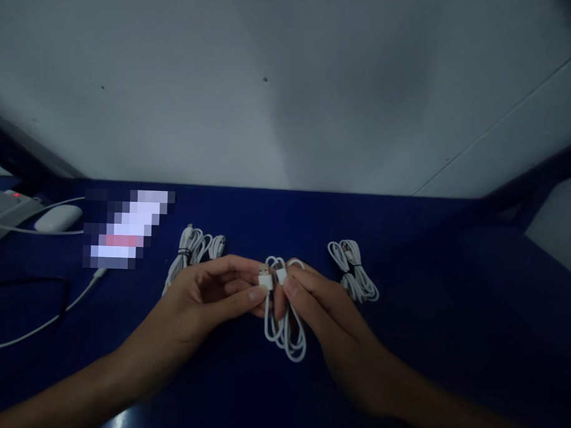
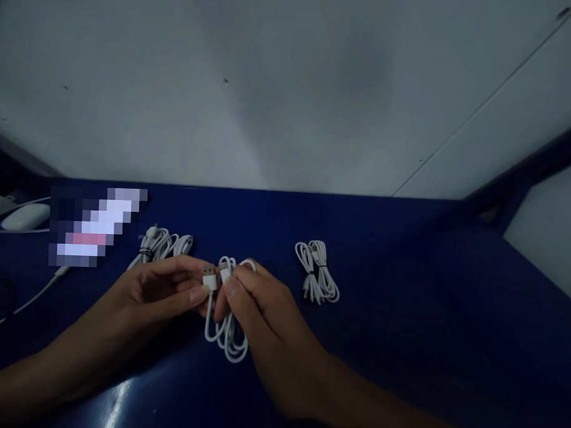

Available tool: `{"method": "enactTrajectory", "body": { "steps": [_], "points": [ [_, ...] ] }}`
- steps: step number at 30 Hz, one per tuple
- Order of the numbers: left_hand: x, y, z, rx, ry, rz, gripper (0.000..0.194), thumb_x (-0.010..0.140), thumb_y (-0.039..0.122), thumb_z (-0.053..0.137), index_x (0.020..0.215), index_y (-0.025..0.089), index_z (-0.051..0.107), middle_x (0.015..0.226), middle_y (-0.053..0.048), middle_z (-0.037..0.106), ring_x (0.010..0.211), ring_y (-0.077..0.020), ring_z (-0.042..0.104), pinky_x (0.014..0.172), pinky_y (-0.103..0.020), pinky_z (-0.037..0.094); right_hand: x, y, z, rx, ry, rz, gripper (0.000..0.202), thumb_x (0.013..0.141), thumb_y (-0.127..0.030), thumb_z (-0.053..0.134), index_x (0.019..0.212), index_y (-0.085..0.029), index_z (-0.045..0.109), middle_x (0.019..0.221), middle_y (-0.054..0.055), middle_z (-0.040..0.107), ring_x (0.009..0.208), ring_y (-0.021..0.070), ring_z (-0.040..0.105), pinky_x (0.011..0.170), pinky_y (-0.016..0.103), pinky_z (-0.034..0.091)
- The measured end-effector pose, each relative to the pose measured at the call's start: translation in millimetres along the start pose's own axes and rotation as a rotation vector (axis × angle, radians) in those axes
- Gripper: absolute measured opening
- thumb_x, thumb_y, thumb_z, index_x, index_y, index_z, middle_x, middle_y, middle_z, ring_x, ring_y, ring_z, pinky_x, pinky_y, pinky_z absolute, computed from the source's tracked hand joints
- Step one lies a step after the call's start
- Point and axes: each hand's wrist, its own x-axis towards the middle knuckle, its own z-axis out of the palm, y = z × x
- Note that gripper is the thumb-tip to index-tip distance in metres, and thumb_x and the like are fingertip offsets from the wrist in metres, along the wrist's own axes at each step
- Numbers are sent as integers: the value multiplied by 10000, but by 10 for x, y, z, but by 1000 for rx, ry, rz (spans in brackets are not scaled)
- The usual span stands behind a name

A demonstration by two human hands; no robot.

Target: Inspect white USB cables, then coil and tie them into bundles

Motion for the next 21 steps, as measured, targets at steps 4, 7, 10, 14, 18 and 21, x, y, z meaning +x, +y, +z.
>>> {"method": "enactTrajectory", "body": {
  "steps": [4,7,10,14,18,21],
  "points": [
    [-1,0,4,-12,-11,-4,226,1060,265,797,1282,264,837,1039,-33,849,988,-161,795,940,-245,617,-3,7,6,-5,-3,-4,428,1226,-336,402,876,-247,631,921,-16,607,869,163,558,800,343,445],
    [5,-4,5,-28,-18,-2,239,1056,240,796,1291,255,835,1079,-47,857,996,-168,796,951,-254,618,-8,18,8,-13,5,-3,421,1224,-318,410,873,-245,630,918,-19,598,871,158,561,808,339,446],
    [13,-3,7,-31,-12,0,235,1052,220,795,1281,251,840,1050,-45,860,991,-168,803,933,-241,617,-10,27,11,-20,9,5,426,1225,-314,409,870,-245,634,912,-22,592,860,156,556,801,337,442],
    [24,2,12,-30,-8,-10,248,1037,235,813,1283,243,843,1097,-64,872,1009,-190,816,932,-253,623,-8,29,11,-31,17,-4,424,1223,-320,423,861,-248,631,900,-24,592,888,161,559,835,337,445],
    [21,-9,-2,-17,-11,-19,259,1033,266,820,1289,232,842,1114,-78,879,1018,-206,826,944,-269,625,-5,21,3,-45,21,-19,424,1221,-300,417,864,-250,639,896,-22,591,881,165,556,844,342,444],
    [12,-25,-20,-17,-14,-32,271,1046,231,792,1313,235,832,1143,-79,879,1042,-213,829,965,-281,619,4,12,1,-43,21,-21,420,1219,-297,420,860,-247,632,897,-19,591,890,168,559,843,343,445]
  ]
}}
